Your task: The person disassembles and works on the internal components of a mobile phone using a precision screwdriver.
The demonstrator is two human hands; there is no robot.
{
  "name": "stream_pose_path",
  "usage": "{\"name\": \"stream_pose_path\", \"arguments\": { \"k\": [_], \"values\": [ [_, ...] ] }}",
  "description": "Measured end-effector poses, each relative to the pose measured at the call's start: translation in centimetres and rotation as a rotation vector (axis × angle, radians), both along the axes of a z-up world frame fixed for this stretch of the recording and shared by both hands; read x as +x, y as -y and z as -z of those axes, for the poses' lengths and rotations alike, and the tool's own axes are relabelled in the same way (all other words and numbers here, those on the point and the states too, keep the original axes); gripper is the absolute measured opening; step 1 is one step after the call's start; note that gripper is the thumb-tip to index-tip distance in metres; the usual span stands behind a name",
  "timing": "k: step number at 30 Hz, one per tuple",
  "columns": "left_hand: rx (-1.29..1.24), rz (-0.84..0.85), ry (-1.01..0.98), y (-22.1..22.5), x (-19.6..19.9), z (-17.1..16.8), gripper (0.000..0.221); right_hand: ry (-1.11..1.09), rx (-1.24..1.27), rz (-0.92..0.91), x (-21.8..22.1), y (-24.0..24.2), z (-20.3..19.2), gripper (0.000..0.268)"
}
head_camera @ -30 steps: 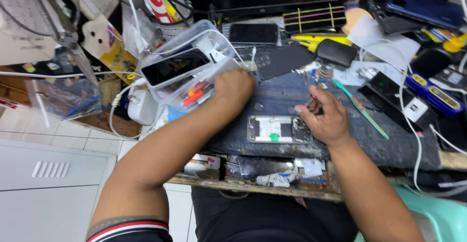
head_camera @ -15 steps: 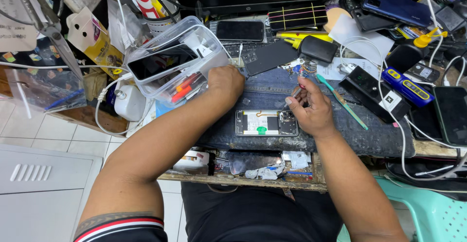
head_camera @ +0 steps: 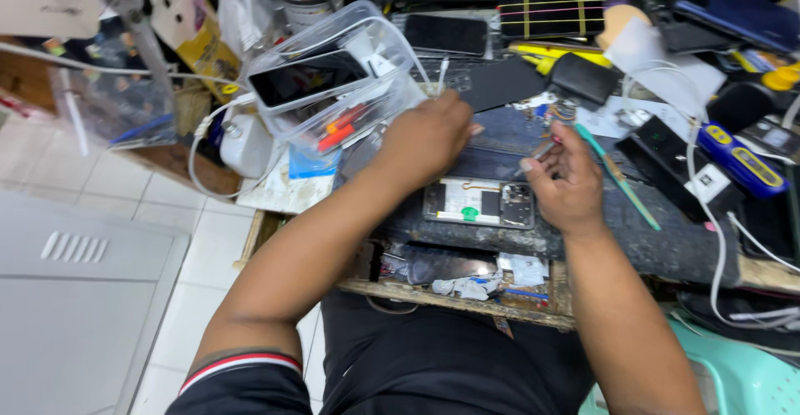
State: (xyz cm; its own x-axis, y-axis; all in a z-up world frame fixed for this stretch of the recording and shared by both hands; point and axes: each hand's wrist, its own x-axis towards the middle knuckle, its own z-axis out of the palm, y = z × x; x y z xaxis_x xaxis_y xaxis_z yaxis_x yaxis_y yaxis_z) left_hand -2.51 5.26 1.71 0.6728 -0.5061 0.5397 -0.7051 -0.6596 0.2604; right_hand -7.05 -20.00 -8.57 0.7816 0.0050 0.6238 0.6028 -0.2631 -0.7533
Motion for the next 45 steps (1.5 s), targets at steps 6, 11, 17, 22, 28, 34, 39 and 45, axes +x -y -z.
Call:
{"name": "stream_pose_path", "arguments": {
  "k": [6, 11, 17, 22, 28, 34, 39, 45],
  "values": [
    [-0.564, -0.36, 0.993, -20.2, -11.9, -5.1, 0.033, 0.019, -0.167, 0.133, 0.5, 2.1, 3.1, 0.066],
    [-0.852, -0.509, 1.111, -32.7, -15.0, -2.2, 0.018, -0.117, 0.098, -0.09, 2.1, 3.9, 6.6, 0.056],
    [-0.51, -1.117, 0.352, -35.3, -11.6, 3.2, 0.018, -0.074, 0.084, -0.063, 1.8, 3.7, 6.1, 0.059],
    [-0.411, -0.548, 0.763, -21.2, -13.3, 0.5, 0.023, 0.064, 0.014, -0.028, 1.6, 1.8, 3.9, 0.058],
    [0.156, 0.086, -0.245, -3.7, -3.4, -1.1, 0.017, 0.019, -0.084, 0.063, -0.2, -0.3, -0.2, 0.062],
    [0.483, -0.363, -0.402, 1.6, 5.6, 2.1, 0.029, 0.026, -0.109, 0.134, -0.3, -0.6, -1.3, 0.064],
    [0.557, -0.415, -0.381, -0.7, 7.7, 2.7, 0.032, 0.009, -0.091, 0.106, -0.4, -0.3, -0.7, 0.062],
    [0.692, -0.355, -0.431, -2.1, 8.1, 0.3, 0.037, -0.018, -0.112, 0.105, -0.3, -0.2, -1.0, 0.063]
  ]
}}
